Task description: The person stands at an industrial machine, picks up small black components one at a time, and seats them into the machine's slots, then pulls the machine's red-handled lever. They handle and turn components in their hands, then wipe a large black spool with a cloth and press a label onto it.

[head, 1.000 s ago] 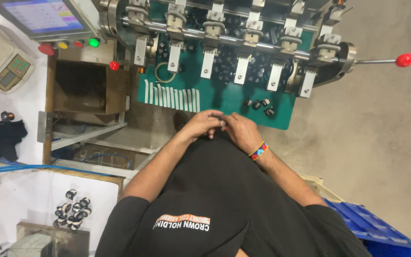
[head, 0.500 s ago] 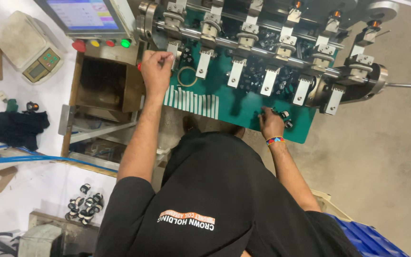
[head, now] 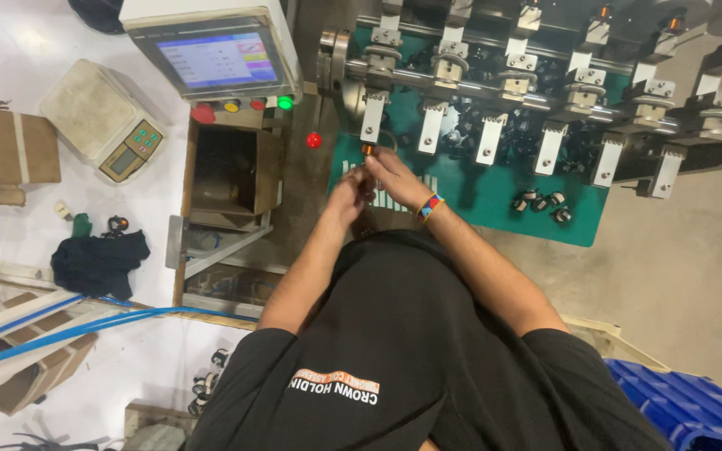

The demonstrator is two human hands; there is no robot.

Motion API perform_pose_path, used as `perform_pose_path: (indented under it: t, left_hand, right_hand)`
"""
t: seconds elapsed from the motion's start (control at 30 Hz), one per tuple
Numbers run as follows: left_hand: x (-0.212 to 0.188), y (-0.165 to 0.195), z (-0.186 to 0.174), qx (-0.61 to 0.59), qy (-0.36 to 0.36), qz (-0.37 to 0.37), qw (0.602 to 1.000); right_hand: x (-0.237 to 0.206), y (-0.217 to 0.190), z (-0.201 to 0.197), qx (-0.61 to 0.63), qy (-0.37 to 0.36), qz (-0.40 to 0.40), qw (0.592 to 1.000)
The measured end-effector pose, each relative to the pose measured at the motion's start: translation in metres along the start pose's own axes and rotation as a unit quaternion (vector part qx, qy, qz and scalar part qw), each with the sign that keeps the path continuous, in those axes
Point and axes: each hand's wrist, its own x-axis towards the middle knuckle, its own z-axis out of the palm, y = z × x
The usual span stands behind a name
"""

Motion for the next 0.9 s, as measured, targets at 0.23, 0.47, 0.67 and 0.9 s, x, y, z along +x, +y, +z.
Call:
perform_pose_path:
  t: [0.23,0.47,0.67,0.9]
  left_hand:
    - [-0.051,0.009,-0.032,0.438,0.122,0.172,0.874]
    - [-0.087,0.040,0.004,0.503,-0.248,0.322,0.763]
    - [-0.059,0.012,0.054,0.488,-0.346,0.219,0.771]
    - [-0.047,-0.043,0.105,0.495,-0.279,0.210,0.796]
  right_hand:
    - [-0.011,-0.014,0.040,0.351,0.095,0.244,0.899]
    - [-0.085,-0.033,-0.012,0.408,-0.062,0.427,0.805]
    - [-0.129,-0.041,-0.053,0.494,-0.052,0.359,0.790]
    - [-0.174,-0.037,-0.090,0.385,0.113,0.303,0.864]
